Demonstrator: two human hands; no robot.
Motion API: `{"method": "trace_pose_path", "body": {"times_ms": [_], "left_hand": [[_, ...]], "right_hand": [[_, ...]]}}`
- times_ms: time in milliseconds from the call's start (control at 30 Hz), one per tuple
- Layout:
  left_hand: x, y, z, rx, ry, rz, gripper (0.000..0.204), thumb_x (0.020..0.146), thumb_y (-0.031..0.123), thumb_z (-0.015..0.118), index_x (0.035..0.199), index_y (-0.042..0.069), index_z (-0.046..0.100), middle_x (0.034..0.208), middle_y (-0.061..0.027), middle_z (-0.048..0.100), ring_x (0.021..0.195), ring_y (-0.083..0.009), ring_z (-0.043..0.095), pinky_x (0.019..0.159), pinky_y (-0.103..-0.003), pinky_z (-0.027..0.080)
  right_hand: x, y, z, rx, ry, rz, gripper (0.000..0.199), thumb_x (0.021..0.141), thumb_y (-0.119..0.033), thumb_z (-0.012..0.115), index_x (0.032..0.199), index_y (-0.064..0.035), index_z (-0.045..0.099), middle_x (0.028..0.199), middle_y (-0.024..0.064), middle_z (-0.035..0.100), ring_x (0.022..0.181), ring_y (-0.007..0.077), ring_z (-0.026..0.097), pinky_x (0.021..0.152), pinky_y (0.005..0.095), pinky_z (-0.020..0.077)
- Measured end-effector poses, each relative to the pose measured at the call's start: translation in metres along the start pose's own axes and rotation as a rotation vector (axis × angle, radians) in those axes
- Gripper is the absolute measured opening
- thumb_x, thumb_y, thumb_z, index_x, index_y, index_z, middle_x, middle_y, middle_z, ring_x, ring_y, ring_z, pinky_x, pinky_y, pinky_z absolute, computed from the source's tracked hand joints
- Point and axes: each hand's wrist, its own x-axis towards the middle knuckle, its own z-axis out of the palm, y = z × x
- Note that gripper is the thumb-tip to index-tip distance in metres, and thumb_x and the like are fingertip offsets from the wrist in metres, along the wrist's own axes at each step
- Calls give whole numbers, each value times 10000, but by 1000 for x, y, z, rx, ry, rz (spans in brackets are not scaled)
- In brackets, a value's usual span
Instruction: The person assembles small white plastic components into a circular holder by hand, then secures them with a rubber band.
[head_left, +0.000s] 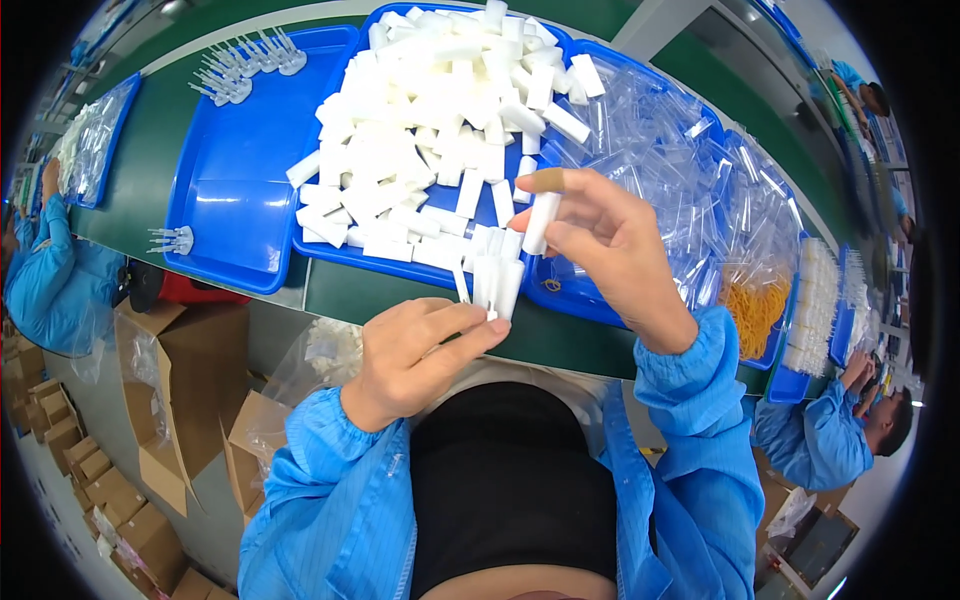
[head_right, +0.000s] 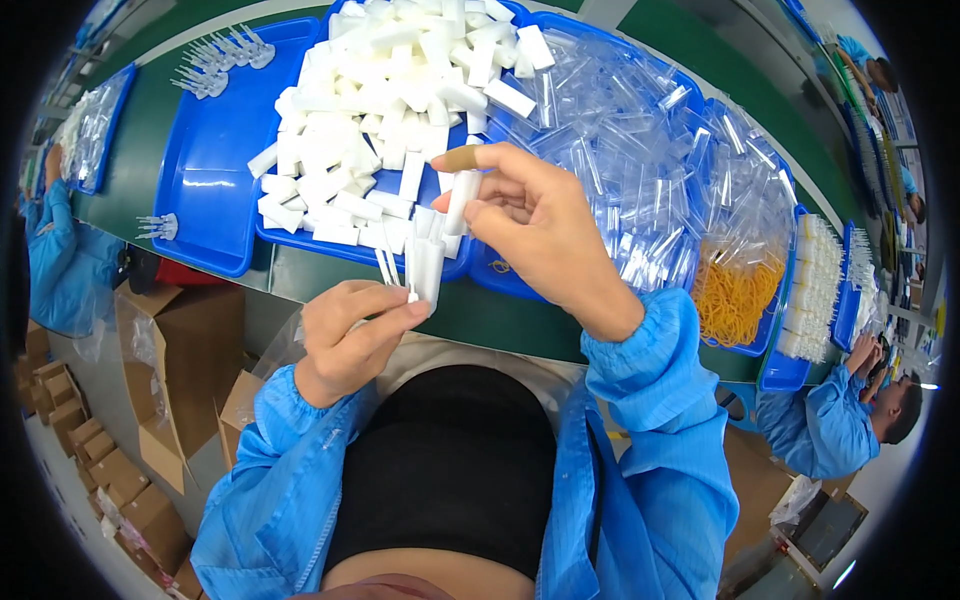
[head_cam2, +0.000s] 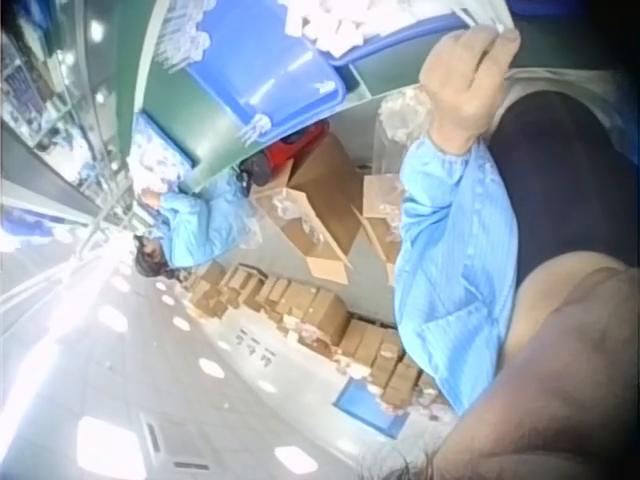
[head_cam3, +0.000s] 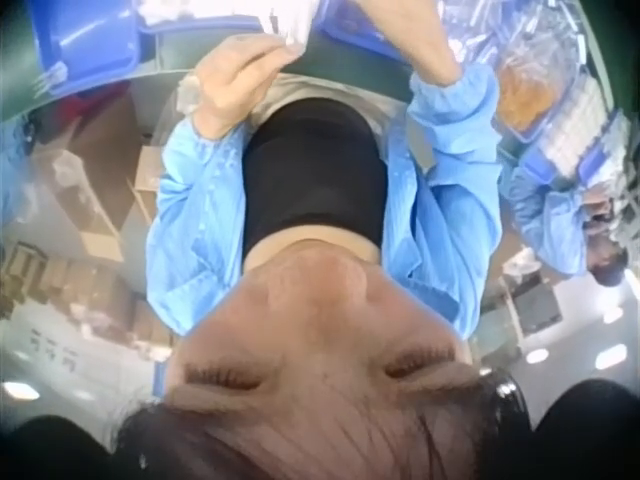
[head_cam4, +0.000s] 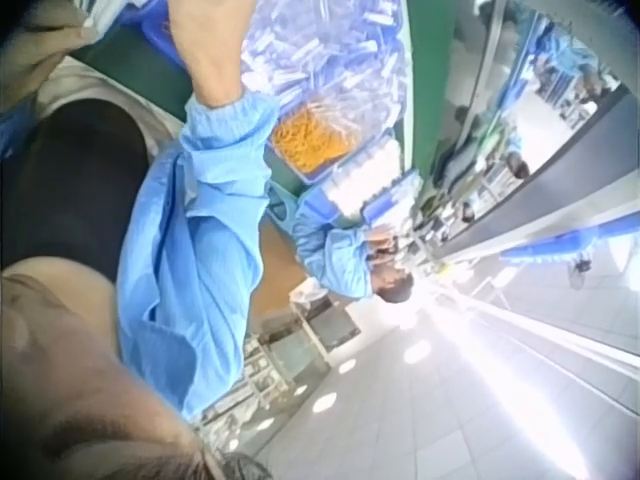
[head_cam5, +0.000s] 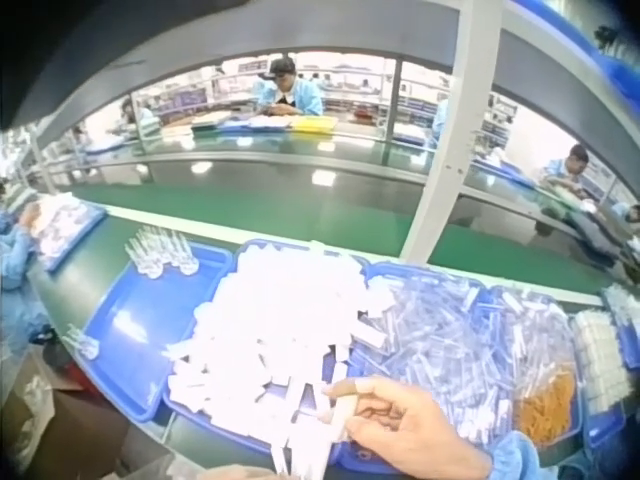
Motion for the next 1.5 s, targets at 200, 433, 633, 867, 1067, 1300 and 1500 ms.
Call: {"method": "trace_pose_path", "body": {"times_ms": [200,433,633,867,1067,1300,1500], "left_hand": [[9,9,7,5,-100,64,343,662,54,737,1005,70,739,941,-54,674,708,-203,631,559,-286,505],[11,11,8,46,-155,29,319,670,79,728,988,88,735,957,-38,673,735,-197,628,573,-291,483],[14,10,7,93,-239,40,325,677,96,720,1002,101,726,977,-26,668,775,-185,630,578,-292,475],[11,1,7,149,-174,42,322,687,75,715,1009,93,716,989,-38,668,780,-208,641,586,-300,491],[-5,-12,16,-9,125,-66,465,672,80,852,1061,72,597,1017,-131,687,826,-280,696,639,-337,555],[-14,-13,5,9,173,-99,428,665,7,837,1033,69,627,942,-120,694,815,-274,693,631,-340,553],[-29,-17,-19,320,305,-227,434,667,-78,805,1044,61,640,949,-115,658,766,-259,661,639,-323,538]], "right_hand": [[-14,0,3,85,146,46,282,896,10,540,1153,2,655,920,102,723,793,86,622,742,245,513],[-20,11,-7,-447,39,-338,274,824,-12,616,1084,-30,701,908,76,687,825,175,609,792,322,452],[-24,13,0,-539,144,-445,228,786,-12,639,999,-46,712,858,47,666,839,206,584,818,353,414],[-28,19,8,-586,38,-461,297,778,18,634,1055,-46,717,861,79,641,822,220,590,989,451,419],[-32,15,25,-542,42,-510,309,777,14,640,1073,-32,716,848,55,649,842,217,595,974,450,422],[-14,17,42,-454,97,-536,321,805,-2,650,1121,-39,690,940,67,649,922,233,575,915,400,433],[27,31,53,-846,102,-589,278,800,-105,725,1069,-53,681,1012,66,645,947,271,541,781,378,390]]}}
